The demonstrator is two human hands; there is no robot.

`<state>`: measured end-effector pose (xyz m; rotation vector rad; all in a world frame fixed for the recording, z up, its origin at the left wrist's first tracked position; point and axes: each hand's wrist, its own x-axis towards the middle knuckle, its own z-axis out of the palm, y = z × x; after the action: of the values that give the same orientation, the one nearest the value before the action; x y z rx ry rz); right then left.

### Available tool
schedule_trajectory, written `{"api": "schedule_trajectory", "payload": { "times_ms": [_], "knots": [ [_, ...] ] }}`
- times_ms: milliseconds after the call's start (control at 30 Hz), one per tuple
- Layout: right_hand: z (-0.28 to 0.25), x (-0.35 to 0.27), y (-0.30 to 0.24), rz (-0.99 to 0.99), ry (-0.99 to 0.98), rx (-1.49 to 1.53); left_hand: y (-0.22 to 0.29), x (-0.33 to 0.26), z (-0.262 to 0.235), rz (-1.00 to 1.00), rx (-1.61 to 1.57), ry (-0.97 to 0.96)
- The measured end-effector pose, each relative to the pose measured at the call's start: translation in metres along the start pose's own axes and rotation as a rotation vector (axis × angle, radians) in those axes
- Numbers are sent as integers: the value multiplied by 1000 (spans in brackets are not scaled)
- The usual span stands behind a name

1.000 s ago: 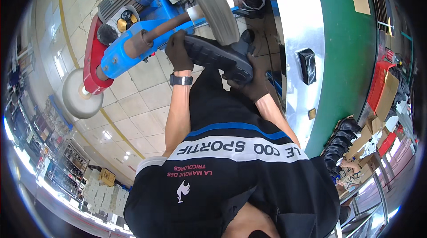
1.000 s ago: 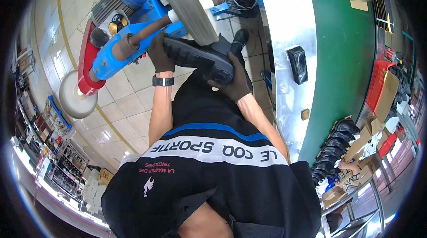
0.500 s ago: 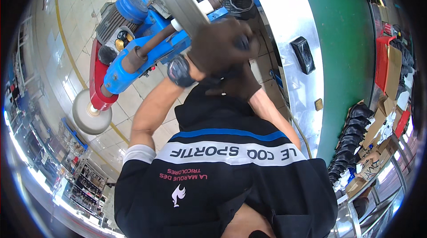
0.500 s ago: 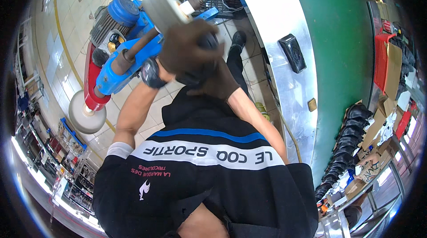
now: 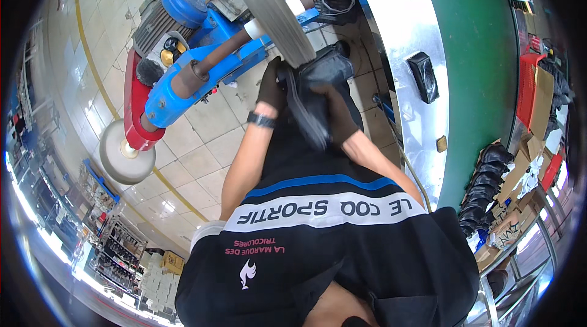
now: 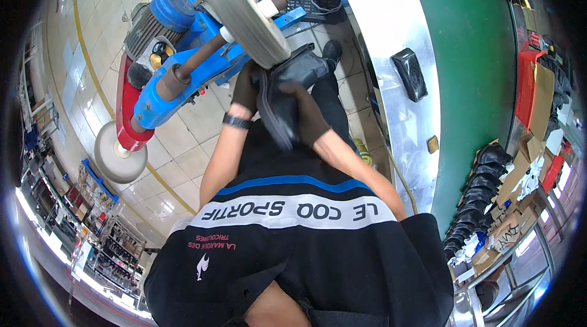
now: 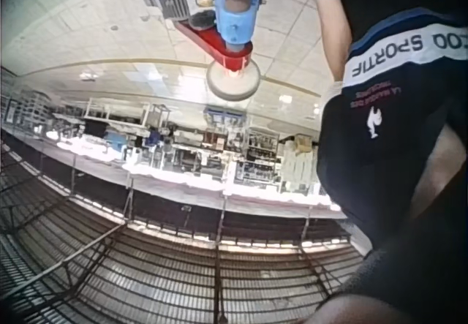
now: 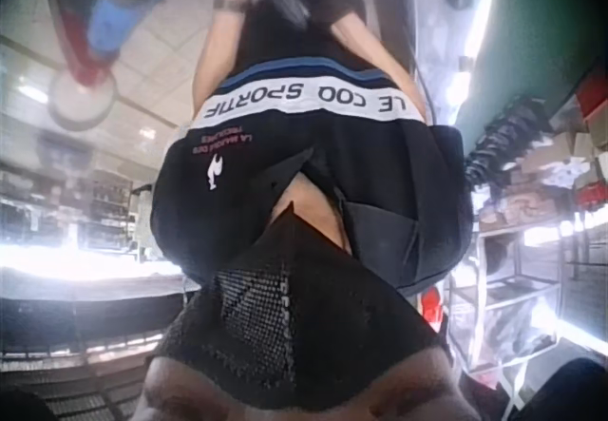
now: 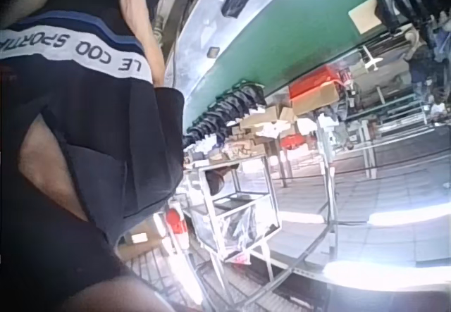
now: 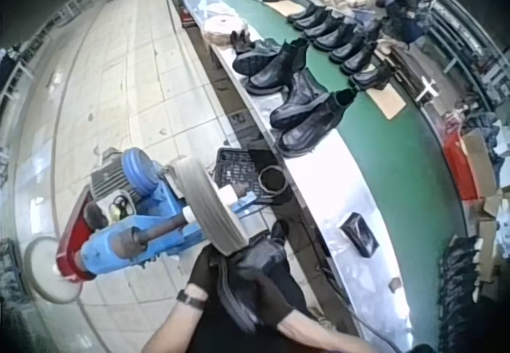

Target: Buffing and cleaning black leather boots using a rotating polishing machine and a sponge.

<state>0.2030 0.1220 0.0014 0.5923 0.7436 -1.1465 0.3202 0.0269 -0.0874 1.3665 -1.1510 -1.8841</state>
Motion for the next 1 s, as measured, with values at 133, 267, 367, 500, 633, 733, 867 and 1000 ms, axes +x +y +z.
{"api": "schedule_trajectory", "payload": {
  "times_ms": [133,267,367,500,633,733,867,1000],
  "knots": [
    [14,-9,-6,-45,30,-20,9,3,15,-383,-465,61],
    [8,0,-9,-59,70,-40,7,-4,13,-477,-630,177],
    [10,7,-13,-57,27,-44,11,6,10,-515,-684,189],
    [-9,-31,-10,-238,137,-727,19,-27,7,-358,-328,335],
    [12,-75,-4,-510,213,-1681,43,-53,31,1,161,294],
    [19,-82,-13,-365,212,-1552,22,-46,23,618,592,215],
    [32,-94,-33,-361,182,-1517,15,-30,26,-494,-933,66],
    [-5,-92,-46,-417,79,-1308,-1,-27,22,-231,-807,-487]
  ]
}}
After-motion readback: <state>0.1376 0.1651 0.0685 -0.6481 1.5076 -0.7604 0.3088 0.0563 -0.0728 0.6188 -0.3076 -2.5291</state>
